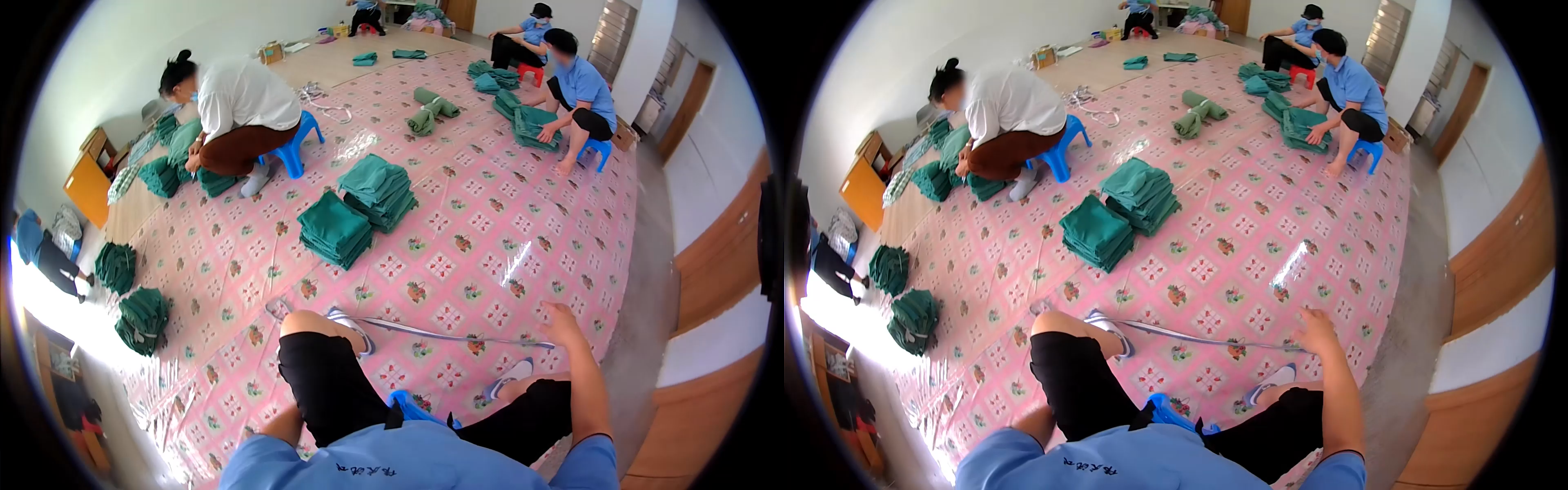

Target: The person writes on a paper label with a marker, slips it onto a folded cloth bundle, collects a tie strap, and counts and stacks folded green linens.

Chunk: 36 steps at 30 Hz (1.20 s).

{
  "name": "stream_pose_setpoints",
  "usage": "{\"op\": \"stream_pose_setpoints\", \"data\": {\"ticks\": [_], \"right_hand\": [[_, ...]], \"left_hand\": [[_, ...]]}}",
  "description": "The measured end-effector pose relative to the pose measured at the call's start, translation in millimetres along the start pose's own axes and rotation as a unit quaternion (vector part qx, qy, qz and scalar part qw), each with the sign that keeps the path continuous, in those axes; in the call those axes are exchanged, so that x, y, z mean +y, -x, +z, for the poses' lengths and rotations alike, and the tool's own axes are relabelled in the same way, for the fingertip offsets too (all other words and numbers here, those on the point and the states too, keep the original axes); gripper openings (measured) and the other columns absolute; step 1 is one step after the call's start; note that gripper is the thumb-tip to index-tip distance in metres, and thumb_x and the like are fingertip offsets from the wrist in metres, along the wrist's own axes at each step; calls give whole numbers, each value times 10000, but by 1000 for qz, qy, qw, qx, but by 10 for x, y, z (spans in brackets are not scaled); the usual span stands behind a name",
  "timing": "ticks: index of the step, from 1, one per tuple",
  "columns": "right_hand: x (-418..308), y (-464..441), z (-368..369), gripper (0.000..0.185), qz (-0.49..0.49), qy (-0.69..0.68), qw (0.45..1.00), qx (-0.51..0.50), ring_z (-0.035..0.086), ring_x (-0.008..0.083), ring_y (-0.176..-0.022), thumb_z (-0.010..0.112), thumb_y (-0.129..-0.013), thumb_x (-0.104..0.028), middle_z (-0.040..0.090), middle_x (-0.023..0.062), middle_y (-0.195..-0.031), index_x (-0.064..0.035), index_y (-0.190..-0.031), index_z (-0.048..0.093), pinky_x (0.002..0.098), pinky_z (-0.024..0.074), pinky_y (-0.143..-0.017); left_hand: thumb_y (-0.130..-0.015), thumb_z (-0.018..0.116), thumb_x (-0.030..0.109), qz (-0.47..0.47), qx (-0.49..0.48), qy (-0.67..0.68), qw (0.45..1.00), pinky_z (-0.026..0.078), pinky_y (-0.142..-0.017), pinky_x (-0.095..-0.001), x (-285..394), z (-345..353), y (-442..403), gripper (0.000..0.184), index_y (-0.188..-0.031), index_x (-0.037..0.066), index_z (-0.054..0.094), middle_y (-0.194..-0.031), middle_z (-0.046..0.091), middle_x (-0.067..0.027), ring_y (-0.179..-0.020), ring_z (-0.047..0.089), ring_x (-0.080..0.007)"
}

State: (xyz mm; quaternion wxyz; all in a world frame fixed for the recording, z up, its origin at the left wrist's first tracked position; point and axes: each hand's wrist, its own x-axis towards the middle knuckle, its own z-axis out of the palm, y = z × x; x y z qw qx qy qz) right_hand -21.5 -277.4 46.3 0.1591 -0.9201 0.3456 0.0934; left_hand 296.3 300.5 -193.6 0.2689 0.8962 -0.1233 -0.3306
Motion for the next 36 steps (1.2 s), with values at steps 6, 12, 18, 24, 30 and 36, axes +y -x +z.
{"op": "stream_pose_setpoints", "data": {"ticks": [6,12,18,24,30,36], "right_hand": [[-405,208,70,532,-88,-129,986,63,477,382,-1191,688,-799,-249,557,212,-1219,-100,-1287,539,415,400,-1004],[-584,133,46,464,-62,-132,989,-19,562,345,-1080,694,-802,-214,603,204,-1130,-94,-1236,582,401,454,-924],[-586,-85,164,485,-99,-139,978,-121,642,301,-929,687,-818,-229,664,144,-1014,-90,-1260,542,381,495,-809],[-895,-218,47,498,-108,-155,958,-215,631,318,-949,684,-826,-242,659,138,-1023,-108,-1281,531,385,490,-827],[-1133,-800,-197,450,-150,-230,939,-206,610,341,-871,699,-801,-181,631,165,-979,-88,-1220,561,403,489,-759],[-833,-1447,30,550,59,-128,935,-325,622,306,-982,704,-727,-108,649,155,-1039,-40,-1251,551,369,484,-850]], "left_hand": [[-887,591,227,-44,-51,69,995,337,-1046,-398,0,325,290,454,-1305,79,494,-1252,485,-144,-1225,415,-315],[-895,582,235,-59,-59,98,992,349,-1023,-388,15,388,357,433,-1289,78,497,-1197,497,-129,-1181,436,-295],[-903,573,243,-77,-72,130,986,360,-1001,-377,17,466,310,412,-1274,77,501,-1142,508,-114,-1136,456,-274],[-911,564,251,-116,-93,178,973,371,-979,-367,68,559,180,392,-1258,77,504,-1088,520,-99,-1092,477,-254],[-919,555,258,-182,-114,224,951,383,-956,-356,317,650,71,374,-1242,76,507,-1033,531,-84,-1048,497,-234],[-927,546,266,-267,-120,262,920,394,-934,-346,601,566,176,357,-1226,75,511,-978,543,-69,-1004,517,-213]]}}
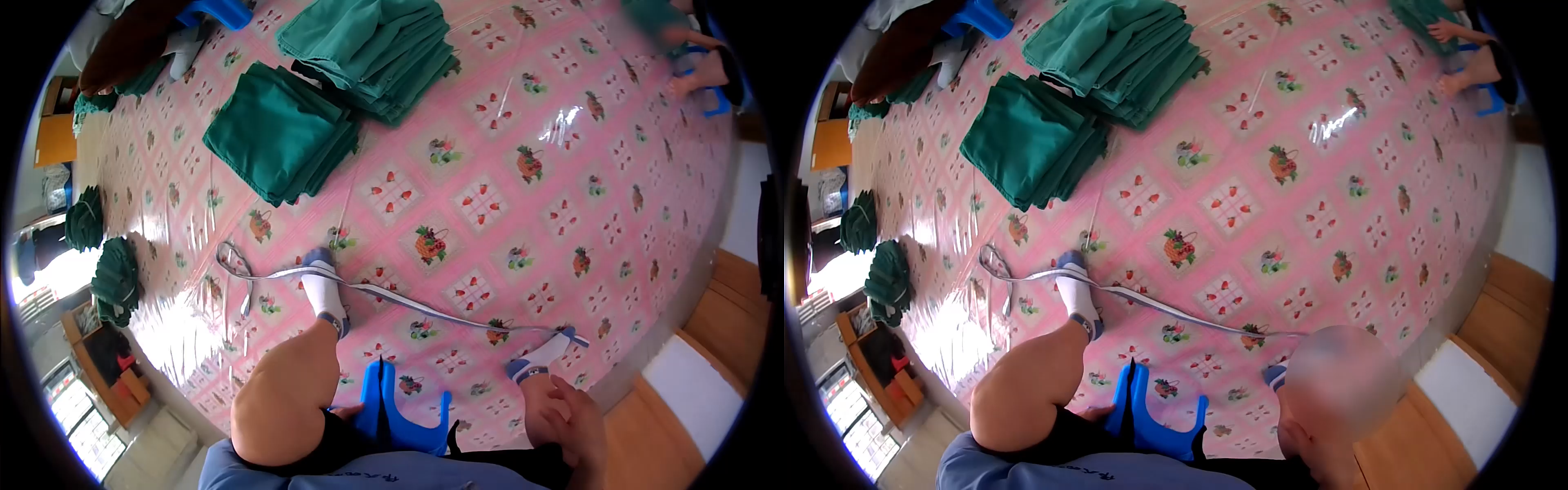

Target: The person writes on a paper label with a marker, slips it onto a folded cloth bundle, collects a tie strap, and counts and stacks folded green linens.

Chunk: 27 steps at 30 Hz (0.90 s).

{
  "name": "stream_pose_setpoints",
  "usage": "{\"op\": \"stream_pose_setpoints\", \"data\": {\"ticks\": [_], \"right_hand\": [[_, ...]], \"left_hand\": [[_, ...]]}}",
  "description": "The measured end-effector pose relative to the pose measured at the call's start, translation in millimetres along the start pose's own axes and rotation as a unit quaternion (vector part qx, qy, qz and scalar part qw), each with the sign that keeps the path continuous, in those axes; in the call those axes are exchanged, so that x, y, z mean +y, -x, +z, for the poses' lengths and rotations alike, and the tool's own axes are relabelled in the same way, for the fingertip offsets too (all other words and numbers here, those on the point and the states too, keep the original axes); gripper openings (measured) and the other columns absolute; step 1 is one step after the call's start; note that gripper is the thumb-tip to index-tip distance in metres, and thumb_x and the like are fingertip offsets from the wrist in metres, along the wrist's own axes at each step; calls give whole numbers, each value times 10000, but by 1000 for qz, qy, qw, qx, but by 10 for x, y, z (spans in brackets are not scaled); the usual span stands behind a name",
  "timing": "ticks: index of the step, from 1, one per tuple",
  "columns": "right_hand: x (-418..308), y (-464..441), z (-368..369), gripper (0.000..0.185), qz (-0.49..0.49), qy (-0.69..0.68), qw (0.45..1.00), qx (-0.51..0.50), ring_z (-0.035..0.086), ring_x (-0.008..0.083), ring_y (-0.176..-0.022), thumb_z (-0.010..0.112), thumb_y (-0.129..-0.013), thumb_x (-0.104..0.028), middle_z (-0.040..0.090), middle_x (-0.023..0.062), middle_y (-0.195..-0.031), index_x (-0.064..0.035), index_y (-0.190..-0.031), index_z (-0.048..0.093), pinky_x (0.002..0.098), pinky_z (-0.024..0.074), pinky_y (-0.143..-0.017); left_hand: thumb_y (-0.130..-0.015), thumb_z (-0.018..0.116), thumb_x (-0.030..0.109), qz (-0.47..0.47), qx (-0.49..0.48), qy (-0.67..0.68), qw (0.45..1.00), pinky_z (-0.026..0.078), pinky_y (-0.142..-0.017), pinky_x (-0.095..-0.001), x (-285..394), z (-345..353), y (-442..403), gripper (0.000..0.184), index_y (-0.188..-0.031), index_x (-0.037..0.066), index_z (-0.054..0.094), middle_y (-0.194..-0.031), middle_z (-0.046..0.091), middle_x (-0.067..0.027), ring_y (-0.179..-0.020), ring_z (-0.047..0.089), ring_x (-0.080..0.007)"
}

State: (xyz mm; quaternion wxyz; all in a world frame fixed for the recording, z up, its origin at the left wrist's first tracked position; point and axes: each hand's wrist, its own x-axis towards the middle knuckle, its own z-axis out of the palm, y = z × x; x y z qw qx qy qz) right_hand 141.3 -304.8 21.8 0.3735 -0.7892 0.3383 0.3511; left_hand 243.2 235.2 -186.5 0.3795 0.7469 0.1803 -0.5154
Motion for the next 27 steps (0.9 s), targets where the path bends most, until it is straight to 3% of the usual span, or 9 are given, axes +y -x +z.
{"op": "stream_pose_setpoints", "data": {"ticks": [10,13,15,17,20,22,24,27], "right_hand": [[-482,-104,-197,559,-39,-83,994,54,624,297,-968,672,-726,-41,649,159,-1035,-17,-1268,538,357,479,-862],[-327,0,-114,558,-79,1,996,32,627,290,-969,680,-734,-52,649,159,-1036,-19,-1272,537,357,482,-860],[-408,55,-99,555,-45,-6,998,34,629,288,-970,685,-744,-64,651,159,-1032,-25,-1276,535,357,486,-856],[-466,80,-101,552,-17,-16,999,33,631,287,-971,690,-752,-75,652,159,-1029,-31,-1279,535,357,490,-850],[-450,98,-53,549,-8,-31,999,32,634,285,-970,698,-757,-85,655,158,-1021,-38,-1280,537,355,497,-840],[-409,77,-40,549,-31,-33,998,44,638,283,-964,702,-755,-87,657,156,-1014,-41,-1277,539,353,500,-836],[-391,53,-58,553,-32,-31,998,35,641,282,-956,707,-750,-89,659,156,-1014,-40,-1275,541,353,501,-835],[-353,7,-69,548,-27,-38,999,23,645,286,-951,710,-752,-102,661,159,-1016,-36,-1270,544,355,502,-834]], "left_hand": [[-940,532,279,-7,6,36,999,413,-897,-328,214,-149,35,331,-1200,74,516,-887,562,-45,-930,551,-179],[-944,527,283,3,4,61,998,418,-886,-323,155,-206,64,324,-1192,74,518,-859,567,-37,-908,562,-169],[-947,524,285,20,4,91,996,422,-878,-319,153,-272,20,320,-1186,73,519,-841,571,-32,-893,568,-162],[-950,521,288,82,11,198,977,426,-871,-316,324,-447,-332,316,-1181,73,520,-823,575,-27,-879,575,-155],[-954,517,292,192,21,393,899,432,-859,-310,1246,-1003,-1758,310,-1173,73,522,-795,581,-20,-856,585,-145],[-946,462,521,200,44,399,894,387,-1001,-418,1760,-976,-2095,549,-1330,129,449,-1157,581,-105,-1105,529,-250],[-911,430,623,188,26,470,862,300,-1060,-543,2492,-751,-2077,638,-1359,168,422,-1302,514,-126,-1207,469,-328],[-904,424,600,228,-20,507,831,259,-1029,-654,2831,-653,-2613,607,-1354,194,446,-1366,484,-102,-1239,439,-378]]}}
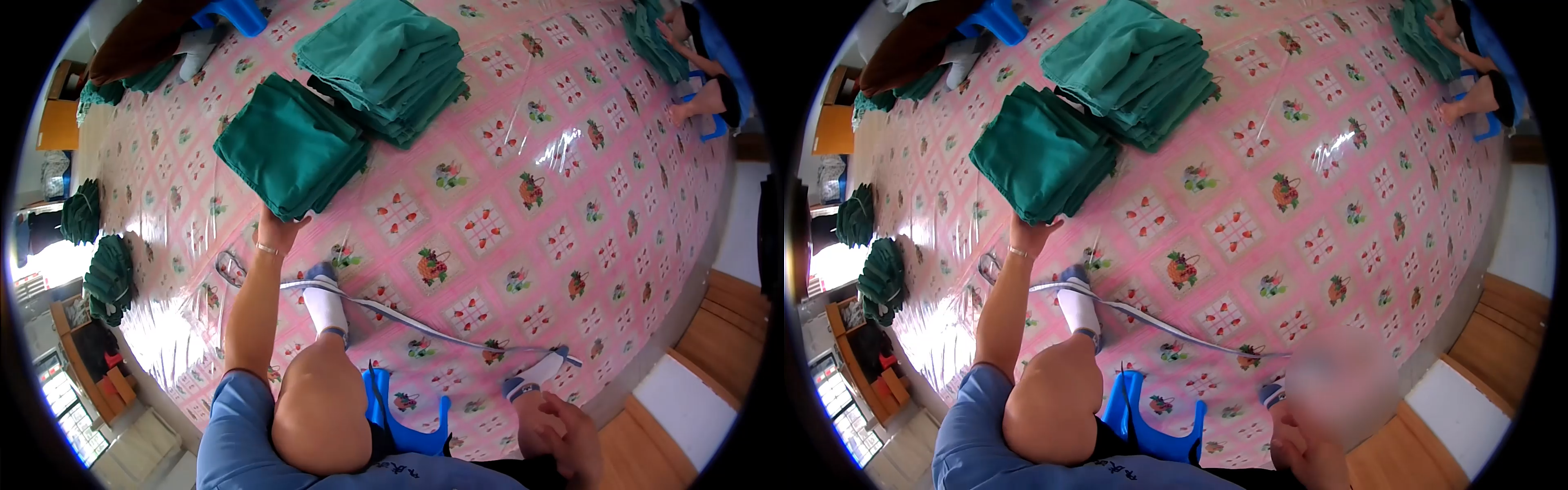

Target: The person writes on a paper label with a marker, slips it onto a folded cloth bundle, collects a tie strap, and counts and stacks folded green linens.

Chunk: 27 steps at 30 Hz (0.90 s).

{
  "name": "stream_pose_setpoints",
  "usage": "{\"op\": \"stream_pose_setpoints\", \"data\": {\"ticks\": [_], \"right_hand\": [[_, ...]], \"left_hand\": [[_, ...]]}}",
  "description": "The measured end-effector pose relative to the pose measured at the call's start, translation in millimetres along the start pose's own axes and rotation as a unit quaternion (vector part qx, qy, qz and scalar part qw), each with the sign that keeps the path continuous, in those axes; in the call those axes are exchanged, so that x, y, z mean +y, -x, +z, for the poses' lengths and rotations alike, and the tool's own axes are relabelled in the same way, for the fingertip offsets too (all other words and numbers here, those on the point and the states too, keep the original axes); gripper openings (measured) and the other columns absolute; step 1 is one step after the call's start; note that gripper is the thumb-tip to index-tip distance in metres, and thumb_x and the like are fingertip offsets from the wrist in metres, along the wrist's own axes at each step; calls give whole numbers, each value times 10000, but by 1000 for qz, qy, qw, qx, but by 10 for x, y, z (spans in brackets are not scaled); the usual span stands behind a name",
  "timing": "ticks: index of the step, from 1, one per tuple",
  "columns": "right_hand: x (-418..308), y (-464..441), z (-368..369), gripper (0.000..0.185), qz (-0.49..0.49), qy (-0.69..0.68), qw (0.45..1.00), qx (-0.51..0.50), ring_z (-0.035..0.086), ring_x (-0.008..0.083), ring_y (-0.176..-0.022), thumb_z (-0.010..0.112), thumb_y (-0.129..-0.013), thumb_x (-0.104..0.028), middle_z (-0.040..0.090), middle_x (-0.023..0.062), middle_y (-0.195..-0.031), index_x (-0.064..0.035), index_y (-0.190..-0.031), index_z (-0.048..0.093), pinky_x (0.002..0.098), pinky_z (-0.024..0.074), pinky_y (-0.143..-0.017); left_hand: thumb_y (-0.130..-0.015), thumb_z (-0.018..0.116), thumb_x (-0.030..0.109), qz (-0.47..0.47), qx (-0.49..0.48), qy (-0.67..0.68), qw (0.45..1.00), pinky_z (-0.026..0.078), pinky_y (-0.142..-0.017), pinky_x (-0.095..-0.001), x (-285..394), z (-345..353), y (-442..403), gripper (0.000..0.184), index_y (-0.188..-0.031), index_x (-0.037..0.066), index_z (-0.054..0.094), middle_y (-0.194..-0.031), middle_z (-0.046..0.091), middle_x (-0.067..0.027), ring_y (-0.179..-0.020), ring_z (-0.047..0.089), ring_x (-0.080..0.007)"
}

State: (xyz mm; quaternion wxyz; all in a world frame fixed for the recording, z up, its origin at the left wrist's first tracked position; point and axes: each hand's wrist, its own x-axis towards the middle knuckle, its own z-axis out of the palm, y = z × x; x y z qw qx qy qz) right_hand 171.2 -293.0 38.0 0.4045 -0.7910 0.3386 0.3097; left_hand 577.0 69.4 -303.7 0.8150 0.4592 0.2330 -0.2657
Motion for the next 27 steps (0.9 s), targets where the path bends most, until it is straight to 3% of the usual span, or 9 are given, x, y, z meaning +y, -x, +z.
{"op": "stream_pose_setpoints", "data": {"ticks": [1,5,11,14,17,20,23,27], "right_hand": [[21,-20,-6,544,4,-3,1000,-2,646,288,-950,711,-755,-107,662,160,-1017,-34,-1268,545,356,503,-834],[80,-72,-38,535,-33,6,999,-9,645,293,-963,711,-771,-136,663,162,-1026,-27,-1268,542,354,504,-833],[135,-72,-4,540,-27,-13,999,-12,643,285,-982,715,-793,-163,660,159,-1055,-24,-1281,529,343,501,-845],[152,-82,25,544,-27,-14,1000,-7,643,266,-987,708,-809,-164,660,149,-1072,-32,-1300,516,337,503,-841],[125,-131,38,524,-8,-27,1000,-13,642,261,-990,687,-833,-176,655,145,-1088,-58,-1311,509,338,507,-828],[59,-156,9,497,44,-36,998,-30,640,271,-1003,657,-861,-214,642,152,-1116,-78,-1314,506,343,498,-844],[138,-187,34,531,37,-40,998,-34,650,241,-1008,647,-886,-285,646,139,-1136,-97,-1355,480,322,502,-860],[168,-183,54,513,33,-19,999,-32,650,222,-950,659,-883,-245,677,98,-1056,-119,-1349,485,318,519,-780]], "left_hand": [[-902,434,572,-19,-18,17,1000,259,-1018,-669,-112,-139,-245,584,-1346,193,460,-1382,475,-91,-1239,440,-374],[-881,456,569,-22,26,27,999,358,-964,-583,-119,133,-235,562,-1302,199,494,-1361,492,-73,-1229,453,-319],[-911,443,506,-23,33,49,998,375,-950,-604,-80,115,-224,509,-1305,187,490,-1350,505,-77,-1212,473,-330],[-929,457,434,12,-49,84,995,393,-951,-588,-184,-13,-227,457,-1293,162,499,-1315,536,-77,-1184,501,-322],[-934,482,377,16,-52,65,996,434,-949,-508,-391,-199,-349,416,-1270,133,515,-1278,564,-80,-1148,538,-288],[-944,443,349,14,-19,-17,1000,464,-945,-487,-406,-98,-502,398,-1225,88,553,-1231,594,-119,-1120,564,-289],[-939,457,347,-14,-3,13,1000,502,-872,-401,-295,5,-520,380,-1196,93,572,-1156,632,-106,-1036,605,-252],[-930,472,384,-15,4,55,998,497,-790,-347,-236,122,-356,392,-1180,103,580,-1114,644,-87,-952,619,-231]]}}
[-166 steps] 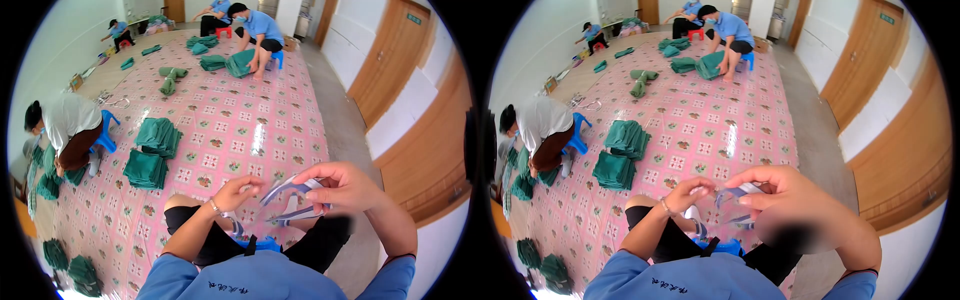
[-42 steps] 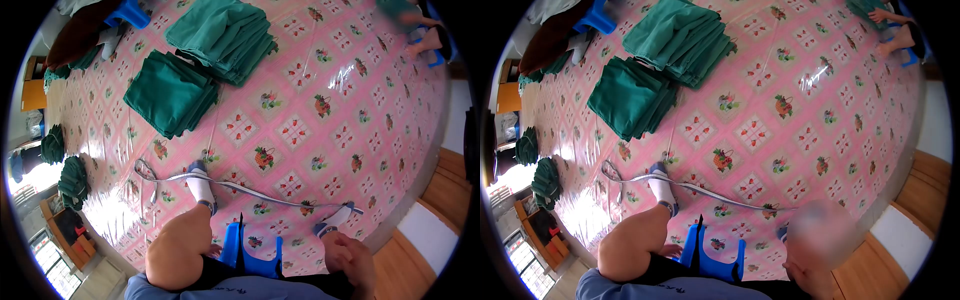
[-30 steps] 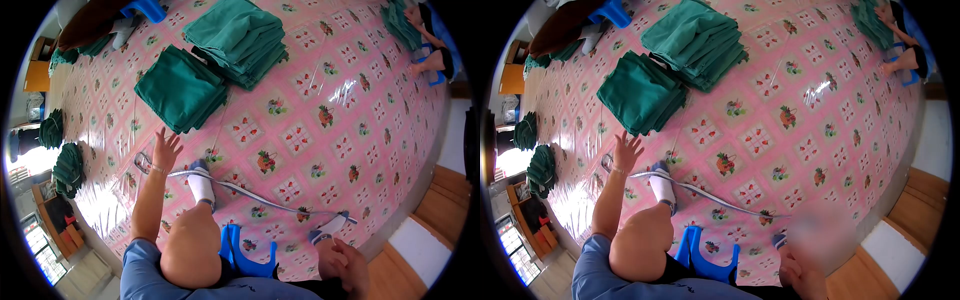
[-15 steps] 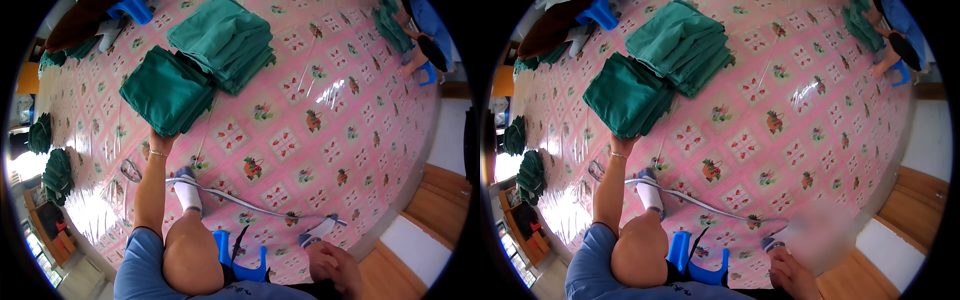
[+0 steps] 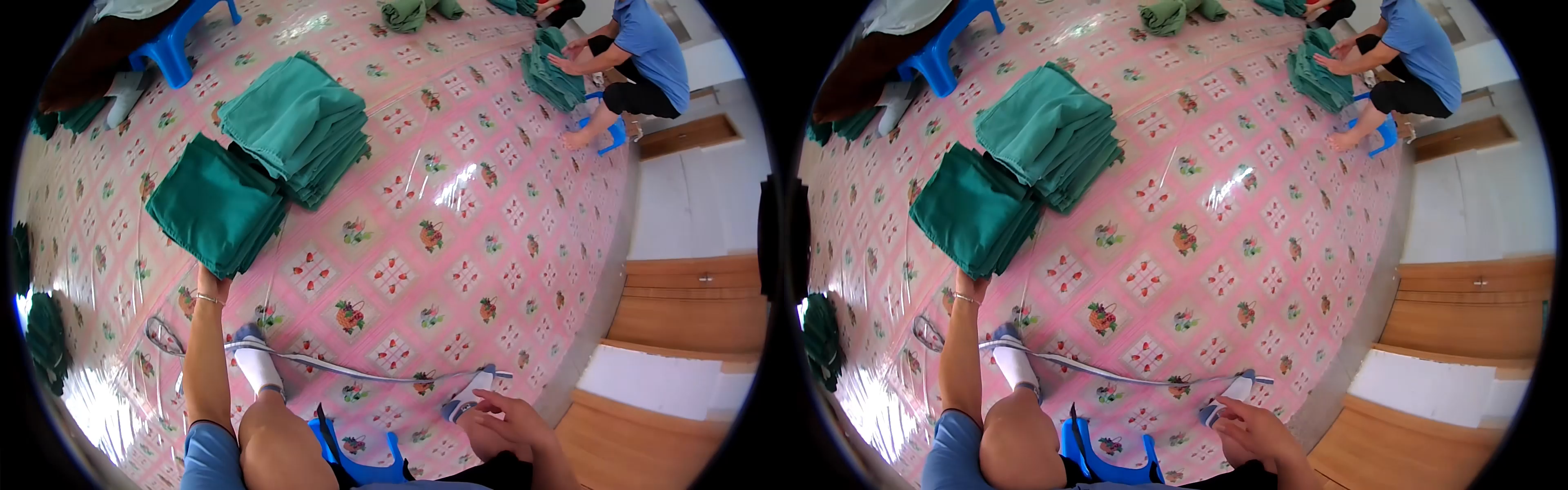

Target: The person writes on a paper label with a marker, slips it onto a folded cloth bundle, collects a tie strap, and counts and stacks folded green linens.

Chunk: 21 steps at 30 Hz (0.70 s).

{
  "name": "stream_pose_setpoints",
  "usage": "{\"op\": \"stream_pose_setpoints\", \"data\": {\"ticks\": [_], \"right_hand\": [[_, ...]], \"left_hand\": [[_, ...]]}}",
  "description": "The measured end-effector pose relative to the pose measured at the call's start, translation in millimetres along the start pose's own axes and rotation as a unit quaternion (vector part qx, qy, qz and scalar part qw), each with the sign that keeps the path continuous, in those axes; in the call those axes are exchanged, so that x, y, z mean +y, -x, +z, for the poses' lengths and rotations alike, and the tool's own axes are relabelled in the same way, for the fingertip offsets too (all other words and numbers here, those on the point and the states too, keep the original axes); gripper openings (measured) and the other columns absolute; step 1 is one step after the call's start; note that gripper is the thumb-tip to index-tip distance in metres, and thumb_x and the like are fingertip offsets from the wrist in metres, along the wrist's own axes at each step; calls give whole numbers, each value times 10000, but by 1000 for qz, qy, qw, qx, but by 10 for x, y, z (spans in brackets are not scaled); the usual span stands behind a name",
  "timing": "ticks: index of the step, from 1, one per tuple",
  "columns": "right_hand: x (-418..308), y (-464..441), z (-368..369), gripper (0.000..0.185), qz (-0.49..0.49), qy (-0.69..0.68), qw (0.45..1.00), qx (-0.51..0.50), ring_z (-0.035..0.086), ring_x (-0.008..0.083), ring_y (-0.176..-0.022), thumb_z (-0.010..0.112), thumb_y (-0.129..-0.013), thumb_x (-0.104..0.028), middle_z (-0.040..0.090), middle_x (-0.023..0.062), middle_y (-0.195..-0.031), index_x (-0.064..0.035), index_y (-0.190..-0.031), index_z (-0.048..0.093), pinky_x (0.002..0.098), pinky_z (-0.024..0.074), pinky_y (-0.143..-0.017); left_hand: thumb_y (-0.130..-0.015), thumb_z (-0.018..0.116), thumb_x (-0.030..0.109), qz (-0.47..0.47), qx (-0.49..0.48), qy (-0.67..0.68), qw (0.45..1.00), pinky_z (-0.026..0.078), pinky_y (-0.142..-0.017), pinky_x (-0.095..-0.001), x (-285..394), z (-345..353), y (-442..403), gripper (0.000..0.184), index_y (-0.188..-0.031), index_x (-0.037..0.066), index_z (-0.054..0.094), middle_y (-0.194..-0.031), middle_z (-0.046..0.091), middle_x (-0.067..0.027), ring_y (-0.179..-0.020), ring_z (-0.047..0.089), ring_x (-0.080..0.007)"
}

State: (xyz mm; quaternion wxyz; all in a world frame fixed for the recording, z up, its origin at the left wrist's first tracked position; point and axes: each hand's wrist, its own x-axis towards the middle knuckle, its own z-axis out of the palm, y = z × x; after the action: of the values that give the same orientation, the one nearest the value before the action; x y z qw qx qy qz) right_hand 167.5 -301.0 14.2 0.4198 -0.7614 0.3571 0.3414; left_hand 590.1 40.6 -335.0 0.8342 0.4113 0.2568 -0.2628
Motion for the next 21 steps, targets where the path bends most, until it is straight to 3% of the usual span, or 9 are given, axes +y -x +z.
{"op": "stream_pose_setpoints", "data": {"ticks": [2,5,8,11,14,20,21], "right_hand": [[76,0,26,513,2,-6,1000,7,650,223,-954,653,-887,-247,677,103,-1054,-118,-1353,481,320,515,-802],[161,9,22,520,7,-3,1000,-3,649,224,-965,648,-892,-243,675,110,-1061,-117,-1364,468,319,507,-841],[256,-2,29,521,2,-1,1000,-19,648,216,-977,641,-898,-238,673,112,-1068,-125,-1373,460,317,501,-865],[300,-5,39,533,-9,-5,1000,-15,651,253,-971,608,-902,-335,682,103,-1046,-172,-1384,447,332,505,-845],[178,19,8,521,18,8,1000,-18,649,214,-982,634,-900,-213,672,117,-1074,-129,-1381,453,315,501,-872],[240,200,-13,521,-3,1,1000,9,657,218,-944,636,-892,-218,680,111,-1047,-141,-1377,460,314,508,-846],[276,237,4,518,-10,6,1000,18,659,227,-923,634,-891,-249,684,109,-1026,-148,-1370,466,318,510,-826]], "left_hand": [[-924,480,407,-1,6,8,1000,489,-745,-319,-47,-38,-56,405,-1170,103,583,-1102,645,-78,-914,621,-219],[-928,482,415,-29,-7,-14,999,510,-802,-348,-81,96,-74,427,-1197,96,573,-1160,631,-71,-972,624,-224],[-939,483,409,24,8,41,999,510,-892,-399,-191,24,-279,454,-1249,83,540,-1226,603,-72,-1083,594,-239],[-950,482,385,100,15,69,992,482,-964,-436,-448,-409,-753,467,-1290,65,504,-1265,581,-81,-1150,562,-262],[-961,469,452,105,-17,30,994,453,-1010,-416,-388,-246,-539,563,-1382,88,393,-1379,477,-74,-1232,490,-259],[-960,469,348,15,-64,59,996,463,-986,-452,-265,-703,-105,448,-1314,75,487,-1297,554,-103,-1181,533,-287],[-957,469,342,25,-113,75,990,442,-1010,-464,-259,-737,49,438,-1309,83,495,-1294,558,-100,-1186,528,-299]]}}
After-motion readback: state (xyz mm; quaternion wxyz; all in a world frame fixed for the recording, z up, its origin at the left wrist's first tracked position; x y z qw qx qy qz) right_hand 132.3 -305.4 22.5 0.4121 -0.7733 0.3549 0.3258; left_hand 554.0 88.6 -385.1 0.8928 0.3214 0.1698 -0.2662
